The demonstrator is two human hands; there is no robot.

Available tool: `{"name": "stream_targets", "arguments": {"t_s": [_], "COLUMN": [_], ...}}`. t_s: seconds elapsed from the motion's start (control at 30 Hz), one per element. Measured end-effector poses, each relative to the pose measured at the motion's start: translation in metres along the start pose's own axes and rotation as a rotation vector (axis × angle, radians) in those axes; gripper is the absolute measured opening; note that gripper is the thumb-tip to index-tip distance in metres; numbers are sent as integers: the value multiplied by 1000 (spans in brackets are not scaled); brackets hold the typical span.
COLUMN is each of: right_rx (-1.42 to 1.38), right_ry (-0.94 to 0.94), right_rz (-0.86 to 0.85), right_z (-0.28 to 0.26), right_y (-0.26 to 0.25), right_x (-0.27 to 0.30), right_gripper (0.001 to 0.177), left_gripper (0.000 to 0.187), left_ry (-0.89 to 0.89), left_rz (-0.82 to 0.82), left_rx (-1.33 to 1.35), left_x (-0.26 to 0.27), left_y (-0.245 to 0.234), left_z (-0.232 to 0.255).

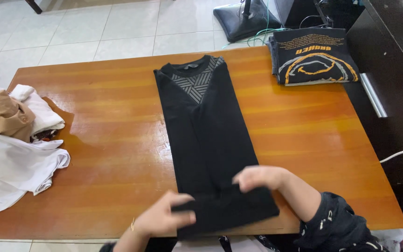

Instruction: The person folds a black long-sleeve shirt, then a white long-sleeve shirt, and finally a white button-up shirt on a wooden table. Each item is smoothed, folded into a compact rectangle, and placed on a growing stack. The person also buttons the white shirt before folding it.

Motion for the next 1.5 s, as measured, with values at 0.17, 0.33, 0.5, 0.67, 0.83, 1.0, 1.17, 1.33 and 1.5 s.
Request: {"name": "stream_targets", "arguments": {"t_s": [0.17,0.33,0.5,0.67,0.83,1.0,1.17,1.33,1.5], "right_rx": [-1148,-881,-648,-649,-605,-527,-521,-428,-382], "right_ry": [394,565,470,464,362,238,252,174,199], "right_rz": [591,1015,988,1049,1096,1175,1183,1140,1121], "right_z": [-79,-39,-37,-46,-22,8,-33,-54,-17], "right_y": [-29,-59,-73,-72,-95,-143,-126,-115,-126], "right_x": [-26,-5,-8,-9,-18,-7,12,3,5], "right_gripper": [58,73,84,72,66,66,76,88,92], "left_gripper": [64,77,52,62,72,66,89,104,104], "left_ry": [-551,-694,-418,-504,-409,-232,-180,-115,-174], "left_rz": [638,715,727,661,619,679,637,621,587], "left_rx": [775,912,864,806,682,630,403,305,-96], "left_x": [-53,-59,-63,-80,-136,-177,-124,-100,-90], "left_y": [-54,-43,-50,-49,-76,-106,-99,-88,-92], "left_z": [-89,-125,-141,-161,-175,-168,-130,-109,-63]}}
Point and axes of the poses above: each hand's wrist, its own x-axis away from the middle knuckle, its own y-axis out of the palm, z = x × y, the point moved 10 cm from there along -x, towards the middle knuckle, and after that the axes turned 13 degrees about z, right-handed, at the moved point
